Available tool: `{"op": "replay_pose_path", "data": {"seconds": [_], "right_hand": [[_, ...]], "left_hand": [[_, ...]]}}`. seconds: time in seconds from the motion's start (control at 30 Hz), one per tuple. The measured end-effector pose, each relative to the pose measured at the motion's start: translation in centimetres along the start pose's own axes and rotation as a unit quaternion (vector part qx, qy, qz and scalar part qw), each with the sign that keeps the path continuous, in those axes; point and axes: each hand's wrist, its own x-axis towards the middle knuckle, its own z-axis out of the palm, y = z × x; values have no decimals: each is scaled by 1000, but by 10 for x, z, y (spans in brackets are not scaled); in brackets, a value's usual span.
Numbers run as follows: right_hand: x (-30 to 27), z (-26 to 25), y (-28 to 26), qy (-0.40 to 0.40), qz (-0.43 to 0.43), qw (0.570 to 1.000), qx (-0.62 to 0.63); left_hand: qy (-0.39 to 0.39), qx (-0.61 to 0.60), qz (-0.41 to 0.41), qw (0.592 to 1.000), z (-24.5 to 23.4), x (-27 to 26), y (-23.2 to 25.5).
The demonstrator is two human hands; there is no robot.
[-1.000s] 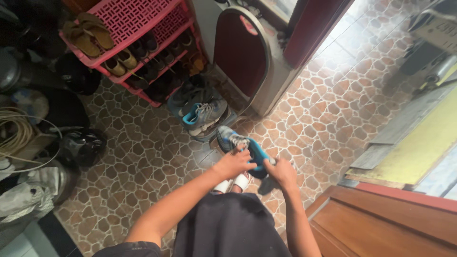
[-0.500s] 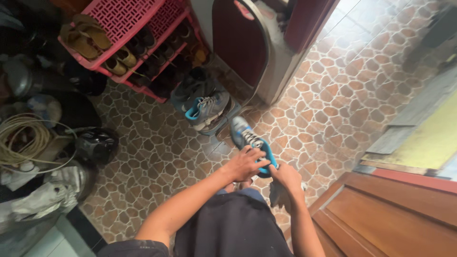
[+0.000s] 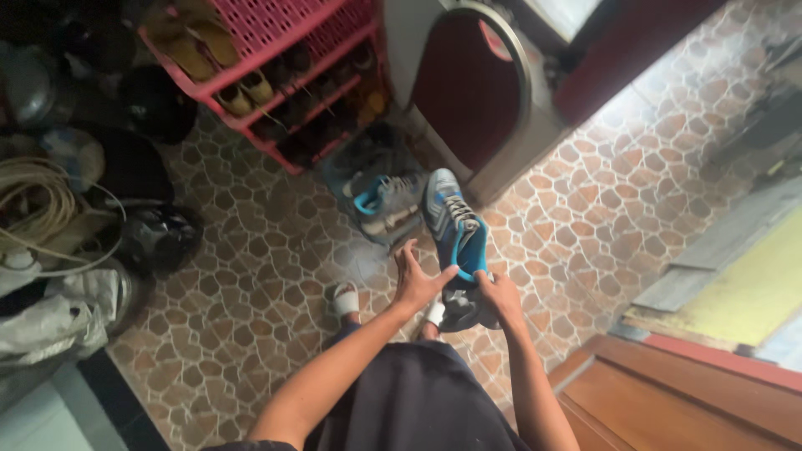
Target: The person wipes a pair of gray and blue sneakers with a cloth, cleaning the uppers, soles, and laces. The person places the cleaned shoes on a pink plastic shoe rack.
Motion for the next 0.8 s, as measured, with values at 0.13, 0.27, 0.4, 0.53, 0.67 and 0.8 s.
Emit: {"op": "replay_pose_path", "data": {"seconds": [0.13,0.27,0.4,0.53,0.67,0.8], "right_hand": [[1,52,-71,30,-59,997,-31],[-9,127,-160,60,-84,992,-73],[-32,191,-238,38,-96,990,-99],[-47,229,-302,-19,-48,989,-138],[-32,264,-332,-62,-51,986,-143],[4,296,-346,-67,-55,996,18]], "left_hand": [[-8,-68,-86,994,-33,39,-41],[-16,-128,-318,939,-95,92,-97],[19,-157,-416,895,-163,106,-152],[51,-111,-406,906,-222,121,-182],[60,-13,-399,915,-262,147,-193],[149,26,-285,946,-288,190,-190]]}}
